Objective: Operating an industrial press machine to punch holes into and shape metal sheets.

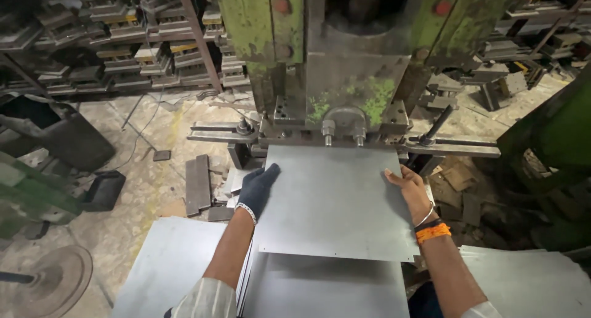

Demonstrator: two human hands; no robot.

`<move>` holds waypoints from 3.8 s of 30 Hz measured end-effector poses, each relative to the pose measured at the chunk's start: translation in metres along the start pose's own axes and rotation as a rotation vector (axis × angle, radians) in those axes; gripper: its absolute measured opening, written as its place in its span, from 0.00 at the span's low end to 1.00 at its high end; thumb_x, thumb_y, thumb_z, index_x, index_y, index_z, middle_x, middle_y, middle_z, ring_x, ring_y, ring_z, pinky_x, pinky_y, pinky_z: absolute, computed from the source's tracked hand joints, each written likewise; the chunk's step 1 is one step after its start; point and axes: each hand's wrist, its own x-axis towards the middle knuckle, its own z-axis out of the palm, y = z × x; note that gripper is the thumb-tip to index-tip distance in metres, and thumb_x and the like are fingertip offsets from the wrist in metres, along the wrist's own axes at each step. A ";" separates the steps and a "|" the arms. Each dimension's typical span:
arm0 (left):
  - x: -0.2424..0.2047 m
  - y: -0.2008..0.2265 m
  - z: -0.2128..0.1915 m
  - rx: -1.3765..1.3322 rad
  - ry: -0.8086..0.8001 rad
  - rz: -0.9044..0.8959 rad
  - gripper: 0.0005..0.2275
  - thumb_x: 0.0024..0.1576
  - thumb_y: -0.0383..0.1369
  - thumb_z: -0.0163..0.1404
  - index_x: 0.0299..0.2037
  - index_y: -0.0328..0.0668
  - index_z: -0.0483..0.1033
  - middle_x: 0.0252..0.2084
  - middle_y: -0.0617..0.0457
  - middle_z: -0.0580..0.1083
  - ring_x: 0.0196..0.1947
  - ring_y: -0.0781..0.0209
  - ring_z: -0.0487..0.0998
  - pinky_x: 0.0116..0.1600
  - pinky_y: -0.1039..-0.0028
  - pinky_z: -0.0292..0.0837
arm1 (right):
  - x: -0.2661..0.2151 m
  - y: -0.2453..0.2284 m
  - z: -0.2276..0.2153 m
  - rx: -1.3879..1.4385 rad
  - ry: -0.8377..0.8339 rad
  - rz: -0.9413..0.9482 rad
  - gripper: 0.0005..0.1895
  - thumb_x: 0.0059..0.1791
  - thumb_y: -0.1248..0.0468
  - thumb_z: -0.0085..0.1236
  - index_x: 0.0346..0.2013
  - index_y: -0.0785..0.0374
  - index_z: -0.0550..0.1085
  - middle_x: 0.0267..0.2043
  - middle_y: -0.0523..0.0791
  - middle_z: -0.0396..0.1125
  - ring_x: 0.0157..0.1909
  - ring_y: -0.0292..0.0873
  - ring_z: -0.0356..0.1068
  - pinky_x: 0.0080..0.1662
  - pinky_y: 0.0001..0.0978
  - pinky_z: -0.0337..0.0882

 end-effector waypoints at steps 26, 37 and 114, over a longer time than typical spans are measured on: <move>-0.202 -0.035 -0.097 0.501 0.379 0.238 0.15 0.54 0.33 0.53 0.52 0.47 0.81 0.40 0.55 0.84 0.31 0.60 0.80 0.39 0.71 0.75 | -0.197 0.056 -0.008 -0.618 0.166 -0.187 0.30 0.42 0.75 0.61 0.59 0.61 0.71 0.58 0.50 0.62 0.47 0.47 0.66 0.50 0.37 0.68; -0.119 -0.077 -0.233 0.969 0.720 0.690 0.12 0.57 0.35 0.53 0.49 0.45 0.81 0.44 0.53 0.81 0.42 0.52 0.81 0.47 0.65 0.75 | -0.215 0.100 0.297 -0.277 -0.693 0.369 0.25 0.46 0.74 0.49 0.58 0.67 0.71 0.55 0.50 0.70 0.54 0.44 0.73 0.50 0.30 0.76; 0.009 -0.004 -0.008 0.143 -0.051 -0.070 0.27 0.45 0.41 0.73 0.54 0.41 0.81 0.46 0.44 0.81 0.48 0.54 0.82 0.60 0.62 0.75 | 0.013 0.019 -0.014 -0.085 0.093 0.043 0.15 0.38 0.58 0.76 0.33 0.60 0.80 0.29 0.40 0.70 0.33 0.31 0.69 0.40 0.22 0.67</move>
